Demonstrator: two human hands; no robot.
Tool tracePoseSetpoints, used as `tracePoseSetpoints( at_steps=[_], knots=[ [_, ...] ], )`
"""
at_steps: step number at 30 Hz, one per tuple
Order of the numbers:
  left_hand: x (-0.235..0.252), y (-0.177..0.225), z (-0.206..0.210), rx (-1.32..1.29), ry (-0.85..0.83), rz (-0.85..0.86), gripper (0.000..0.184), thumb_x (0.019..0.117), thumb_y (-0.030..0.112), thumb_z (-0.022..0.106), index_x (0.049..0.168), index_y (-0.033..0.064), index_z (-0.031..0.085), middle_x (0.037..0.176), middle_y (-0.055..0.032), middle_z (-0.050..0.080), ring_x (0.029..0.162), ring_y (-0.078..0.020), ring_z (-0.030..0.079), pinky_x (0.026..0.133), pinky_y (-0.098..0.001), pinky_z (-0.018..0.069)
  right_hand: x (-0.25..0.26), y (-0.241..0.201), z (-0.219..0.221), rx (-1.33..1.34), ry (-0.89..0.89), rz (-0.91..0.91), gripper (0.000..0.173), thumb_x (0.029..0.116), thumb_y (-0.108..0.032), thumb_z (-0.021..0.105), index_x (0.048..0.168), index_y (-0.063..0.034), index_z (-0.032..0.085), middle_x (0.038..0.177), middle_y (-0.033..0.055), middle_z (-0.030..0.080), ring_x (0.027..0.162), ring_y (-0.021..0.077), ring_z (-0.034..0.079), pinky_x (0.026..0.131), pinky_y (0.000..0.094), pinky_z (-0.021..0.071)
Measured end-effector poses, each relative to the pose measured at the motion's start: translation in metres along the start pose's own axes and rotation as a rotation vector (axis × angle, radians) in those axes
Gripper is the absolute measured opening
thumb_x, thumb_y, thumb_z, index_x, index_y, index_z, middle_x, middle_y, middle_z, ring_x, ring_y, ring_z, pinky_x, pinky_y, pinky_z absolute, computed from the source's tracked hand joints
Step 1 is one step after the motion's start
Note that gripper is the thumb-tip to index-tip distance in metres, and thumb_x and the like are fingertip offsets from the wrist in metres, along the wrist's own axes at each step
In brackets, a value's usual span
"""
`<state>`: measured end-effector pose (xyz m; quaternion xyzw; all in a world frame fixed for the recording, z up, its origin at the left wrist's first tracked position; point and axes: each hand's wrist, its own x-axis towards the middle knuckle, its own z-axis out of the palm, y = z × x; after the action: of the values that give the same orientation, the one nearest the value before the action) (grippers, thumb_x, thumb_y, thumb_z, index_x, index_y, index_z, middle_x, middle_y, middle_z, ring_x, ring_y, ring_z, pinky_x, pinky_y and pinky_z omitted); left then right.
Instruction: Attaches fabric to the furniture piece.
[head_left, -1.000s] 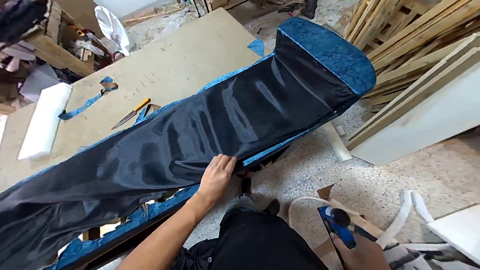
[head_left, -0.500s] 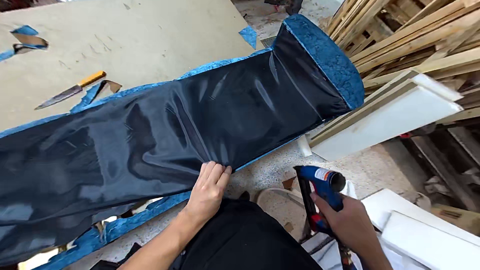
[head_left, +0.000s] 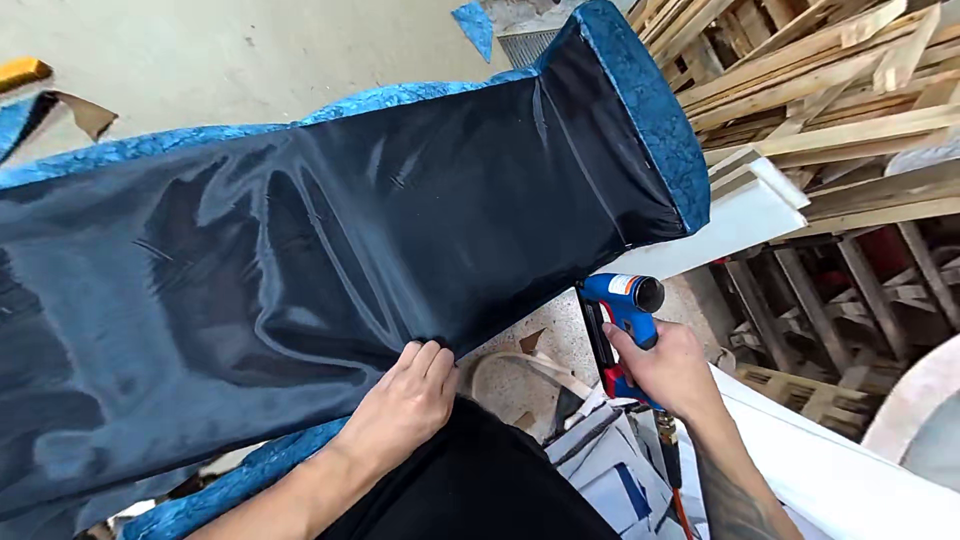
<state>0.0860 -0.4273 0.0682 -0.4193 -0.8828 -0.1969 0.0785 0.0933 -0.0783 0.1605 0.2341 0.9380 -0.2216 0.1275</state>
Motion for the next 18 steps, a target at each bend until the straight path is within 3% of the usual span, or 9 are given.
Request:
tracePoseSetpoints(
  at_steps=[6,10,18],
  knots=[
    [0.004,0.001,0.000,0.010,-0.028,0.055,0.025,0.1030,0.002,0.045,0.088,-0.0015,0.064,0.084,-0.0120,0.061,0.081,-0.0301,0.062,0.076,-0.0432,0.0527,-0.034,-0.022,0.022,-0.010,-0.012,-0.086,0.036,0.0906,-0.053,0.064,0.075,-0.0203,0.067,0.056,-0.0052,0.062,0.047,0.0096,0.062,0.045,0.0364,0.0558],
    [0.002,-0.002,-0.001,-0.002,-0.035,0.094,0.026,0.1026,0.002,0.046,0.086,-0.0019,0.065,0.084,-0.0132,0.062,0.080,-0.0307,0.062,0.075,-0.0434,0.0530,-0.065,-0.047,0.045,-0.038,-0.014,-0.167,0.037,0.0921,-0.053,0.064,0.078,-0.0194,0.070,0.062,-0.0079,0.063,0.055,0.0036,0.061,0.050,0.0309,0.0532],
    [0.001,-0.010,-0.005,-0.069,-0.065,0.115,0.022,0.1001,0.001,0.049,0.089,-0.0015,0.068,0.087,-0.0129,0.064,0.082,-0.0291,0.063,0.075,-0.0422,0.0532,-0.118,-0.087,0.080,0.083,0.002,-0.225,0.030,0.0925,-0.045,0.067,0.076,-0.0195,0.069,0.059,-0.0105,0.059,0.051,-0.0020,0.056,0.045,0.0223,0.0460]
  ],
)
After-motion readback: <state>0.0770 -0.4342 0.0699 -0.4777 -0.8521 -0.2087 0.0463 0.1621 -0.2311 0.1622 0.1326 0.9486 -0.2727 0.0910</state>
